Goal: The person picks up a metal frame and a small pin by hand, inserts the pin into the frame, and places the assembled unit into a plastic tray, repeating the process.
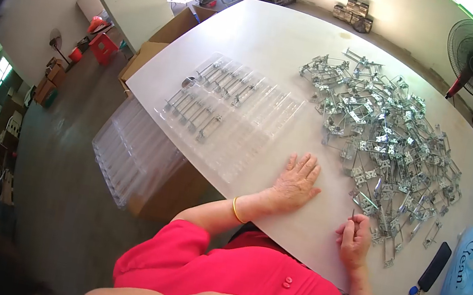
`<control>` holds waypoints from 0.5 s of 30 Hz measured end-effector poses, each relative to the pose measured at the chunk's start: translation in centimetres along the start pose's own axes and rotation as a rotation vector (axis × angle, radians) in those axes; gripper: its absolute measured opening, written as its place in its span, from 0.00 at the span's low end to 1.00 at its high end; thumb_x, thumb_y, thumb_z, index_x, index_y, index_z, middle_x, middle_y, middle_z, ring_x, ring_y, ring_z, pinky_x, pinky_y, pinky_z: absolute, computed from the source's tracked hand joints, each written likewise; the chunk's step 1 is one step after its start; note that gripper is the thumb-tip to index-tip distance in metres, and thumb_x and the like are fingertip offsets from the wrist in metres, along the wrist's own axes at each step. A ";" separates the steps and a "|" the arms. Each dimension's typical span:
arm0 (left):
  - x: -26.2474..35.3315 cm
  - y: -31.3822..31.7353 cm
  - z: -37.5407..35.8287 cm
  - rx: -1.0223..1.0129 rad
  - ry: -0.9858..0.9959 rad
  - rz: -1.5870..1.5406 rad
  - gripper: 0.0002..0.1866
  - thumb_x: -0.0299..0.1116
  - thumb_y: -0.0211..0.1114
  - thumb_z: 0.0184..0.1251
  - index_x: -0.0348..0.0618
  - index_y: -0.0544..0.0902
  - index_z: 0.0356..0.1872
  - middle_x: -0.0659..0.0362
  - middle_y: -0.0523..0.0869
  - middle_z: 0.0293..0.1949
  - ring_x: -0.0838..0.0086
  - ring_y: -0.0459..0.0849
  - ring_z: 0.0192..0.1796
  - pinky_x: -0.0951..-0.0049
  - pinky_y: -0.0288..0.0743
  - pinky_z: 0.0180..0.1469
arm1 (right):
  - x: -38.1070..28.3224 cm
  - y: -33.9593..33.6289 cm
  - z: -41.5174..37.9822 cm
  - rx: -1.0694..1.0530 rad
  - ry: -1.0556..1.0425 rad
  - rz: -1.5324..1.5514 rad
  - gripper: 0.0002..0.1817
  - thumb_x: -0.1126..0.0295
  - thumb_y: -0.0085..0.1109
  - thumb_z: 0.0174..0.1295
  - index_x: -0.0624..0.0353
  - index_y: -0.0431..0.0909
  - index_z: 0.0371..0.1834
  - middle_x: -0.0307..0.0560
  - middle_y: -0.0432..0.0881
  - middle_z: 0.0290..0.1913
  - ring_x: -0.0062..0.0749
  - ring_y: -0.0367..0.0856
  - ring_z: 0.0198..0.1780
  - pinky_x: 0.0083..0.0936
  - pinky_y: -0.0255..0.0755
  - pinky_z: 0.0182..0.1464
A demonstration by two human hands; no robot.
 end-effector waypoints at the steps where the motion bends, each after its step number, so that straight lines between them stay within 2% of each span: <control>1: 0.1 0.1 0.0 0.004 -0.002 0.008 0.35 0.50 0.60 0.75 0.31 0.70 0.71 0.39 0.66 0.75 0.46 0.58 0.81 0.38 0.43 0.80 | 0.1 0.0 0.0 0.011 -0.002 0.036 0.02 0.73 0.47 0.78 0.58 0.67 0.49 0.40 0.81 0.27 0.16 0.72 0.18 0.15 0.66 0.22; 8: 0.1 0.4 0.2 0.043 0.016 -0.001 0.36 0.48 0.63 0.71 0.29 0.71 0.70 0.37 0.67 0.73 0.43 0.60 0.79 0.37 0.45 0.79 | -1.1 0.1 0.1 0.076 0.037 0.112 0.03 0.71 0.48 0.79 0.55 0.65 0.46 0.42 0.81 0.28 0.16 0.72 0.18 0.15 0.65 0.21; 15: 0.0 -0.1 0.1 0.059 0.031 -0.025 0.35 0.47 0.64 0.70 0.29 0.71 0.69 0.37 0.68 0.73 0.43 0.61 0.78 0.38 0.48 0.78 | -1.6 0.3 -0.3 0.073 0.035 -0.013 0.05 0.69 0.49 0.80 0.55 0.67 0.44 0.41 0.81 0.26 0.15 0.73 0.18 0.14 0.65 0.21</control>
Point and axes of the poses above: each hand's wrist, its own z-axis towards the middle knuckle, its own y-axis out of the palm, x = y × z, the point moved 1 cm from there along z, towards the middle knuckle
